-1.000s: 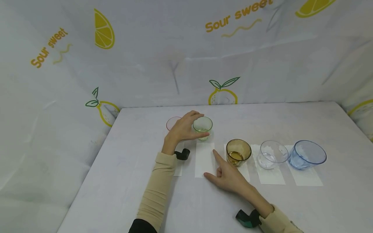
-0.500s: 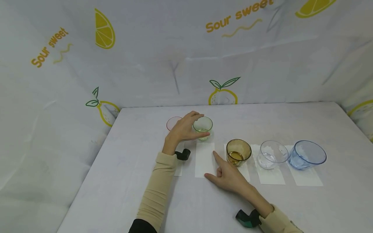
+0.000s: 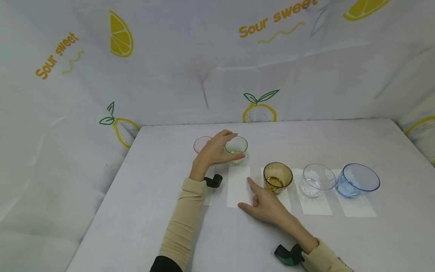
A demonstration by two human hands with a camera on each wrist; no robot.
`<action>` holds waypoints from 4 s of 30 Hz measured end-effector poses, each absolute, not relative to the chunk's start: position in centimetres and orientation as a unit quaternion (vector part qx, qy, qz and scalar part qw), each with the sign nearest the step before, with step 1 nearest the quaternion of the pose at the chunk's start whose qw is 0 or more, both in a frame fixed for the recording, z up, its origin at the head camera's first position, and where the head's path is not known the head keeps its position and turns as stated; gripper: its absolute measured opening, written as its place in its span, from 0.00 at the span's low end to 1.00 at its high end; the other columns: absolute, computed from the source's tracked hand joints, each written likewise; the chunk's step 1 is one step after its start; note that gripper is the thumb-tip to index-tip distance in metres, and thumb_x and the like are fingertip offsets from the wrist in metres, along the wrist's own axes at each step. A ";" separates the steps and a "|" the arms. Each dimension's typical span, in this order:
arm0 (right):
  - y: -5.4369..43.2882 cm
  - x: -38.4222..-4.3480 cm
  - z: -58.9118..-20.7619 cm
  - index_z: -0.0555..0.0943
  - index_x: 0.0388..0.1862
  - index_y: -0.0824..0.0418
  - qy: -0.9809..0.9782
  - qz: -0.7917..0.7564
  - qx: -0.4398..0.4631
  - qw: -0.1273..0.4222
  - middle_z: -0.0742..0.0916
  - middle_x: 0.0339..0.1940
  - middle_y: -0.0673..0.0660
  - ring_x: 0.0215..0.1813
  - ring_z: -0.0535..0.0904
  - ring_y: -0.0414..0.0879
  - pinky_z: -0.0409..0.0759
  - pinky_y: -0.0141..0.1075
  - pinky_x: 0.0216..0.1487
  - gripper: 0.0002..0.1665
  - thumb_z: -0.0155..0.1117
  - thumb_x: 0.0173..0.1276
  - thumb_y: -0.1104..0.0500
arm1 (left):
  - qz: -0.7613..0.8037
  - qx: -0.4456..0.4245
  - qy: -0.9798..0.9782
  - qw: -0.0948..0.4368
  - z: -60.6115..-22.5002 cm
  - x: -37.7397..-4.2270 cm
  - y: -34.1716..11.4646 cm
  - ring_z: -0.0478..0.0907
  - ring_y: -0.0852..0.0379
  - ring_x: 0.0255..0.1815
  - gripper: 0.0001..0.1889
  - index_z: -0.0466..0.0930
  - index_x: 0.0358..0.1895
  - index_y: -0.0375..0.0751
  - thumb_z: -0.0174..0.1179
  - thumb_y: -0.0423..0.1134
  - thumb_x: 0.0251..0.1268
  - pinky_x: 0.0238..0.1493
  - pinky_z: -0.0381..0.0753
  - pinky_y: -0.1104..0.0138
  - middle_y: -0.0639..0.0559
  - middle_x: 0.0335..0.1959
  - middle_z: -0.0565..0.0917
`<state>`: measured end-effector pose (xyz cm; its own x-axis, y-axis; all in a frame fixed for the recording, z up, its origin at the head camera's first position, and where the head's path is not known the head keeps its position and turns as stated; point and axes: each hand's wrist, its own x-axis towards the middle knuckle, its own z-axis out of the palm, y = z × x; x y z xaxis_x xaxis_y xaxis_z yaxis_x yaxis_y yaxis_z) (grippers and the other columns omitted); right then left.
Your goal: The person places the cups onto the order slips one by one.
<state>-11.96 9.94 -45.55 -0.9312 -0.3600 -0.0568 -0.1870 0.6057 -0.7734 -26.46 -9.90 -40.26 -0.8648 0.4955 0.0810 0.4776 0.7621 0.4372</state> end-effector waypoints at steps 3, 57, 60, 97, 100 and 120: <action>9.9 -12.0 -45.6 0.60 0.77 0.76 0.889 -0.418 -0.153 0.104 0.70 0.11 0.42 0.16 0.61 0.33 0.63 0.28 0.22 0.54 0.75 0.65 0.50 | 0.226 0.264 0.937 0.017 -40.2 -26.5 -9.9 0.71 0.51 0.73 0.43 0.70 0.74 0.44 0.69 0.64 0.60 0.68 0.79 0.53 0.49 0.72 0.73; 10.0 -12.2 -45.8 0.59 0.79 0.72 0.890 -0.418 -0.137 0.119 0.70 0.11 0.43 0.17 0.61 0.34 0.61 0.28 0.21 0.54 0.75 0.64 0.49 | 0.243 0.372 0.892 0.089 -34.5 -20.9 -11.5 0.80 0.55 0.51 0.41 0.77 0.69 0.45 0.79 0.55 0.51 0.54 0.83 0.61 0.52 0.60 0.79; 9.9 -12.2 -45.9 0.60 0.79 0.72 0.892 -0.414 -0.138 0.118 0.70 0.11 0.43 0.17 0.61 0.34 0.62 0.28 0.22 0.54 0.75 0.64 0.49 | 0.241 0.372 0.892 0.088 -34.8 -20.9 -11.7 0.81 0.54 0.52 0.40 0.78 0.68 0.45 0.79 0.55 0.50 0.55 0.83 0.61 0.52 0.59 0.79; 9.8 -12.0 -45.6 0.58 0.78 0.75 0.884 -0.429 -0.147 0.113 0.70 0.12 0.44 0.16 0.62 0.34 0.62 0.29 0.21 0.56 0.76 0.64 0.48 | 0.179 0.384 0.898 0.123 -36.2 -21.1 -10.6 0.81 0.56 0.54 0.39 0.80 0.63 0.45 0.80 0.57 0.48 0.57 0.82 0.65 0.53 0.57 0.82; 9.8 -12.1 -45.5 0.57 0.78 0.75 0.884 -0.428 -0.146 0.116 0.70 0.12 0.43 0.16 0.61 0.33 0.62 0.28 0.21 0.56 0.76 0.64 0.48 | 0.177 0.385 0.897 0.124 -36.2 -21.1 -10.6 0.81 0.56 0.55 0.39 0.80 0.63 0.44 0.80 0.57 0.48 0.58 0.81 0.65 0.53 0.58 0.82; 9.8 -12.1 -45.7 0.58 0.78 0.76 0.884 -0.428 -0.158 0.102 0.70 0.12 0.43 0.16 0.62 0.33 0.63 0.29 0.21 0.56 0.76 0.64 0.48 | 0.183 0.382 0.897 0.126 -36.8 -21.4 -10.5 0.81 0.55 0.56 0.39 0.80 0.63 0.44 0.81 0.56 0.46 0.58 0.81 0.65 0.53 0.56 0.81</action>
<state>-12.08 9.81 -45.70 -0.9297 -0.3655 -0.0450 -0.1917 0.5846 -0.7883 -21.36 -10.47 -36.82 -0.6760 0.7318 -0.0869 0.6394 0.6411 0.4245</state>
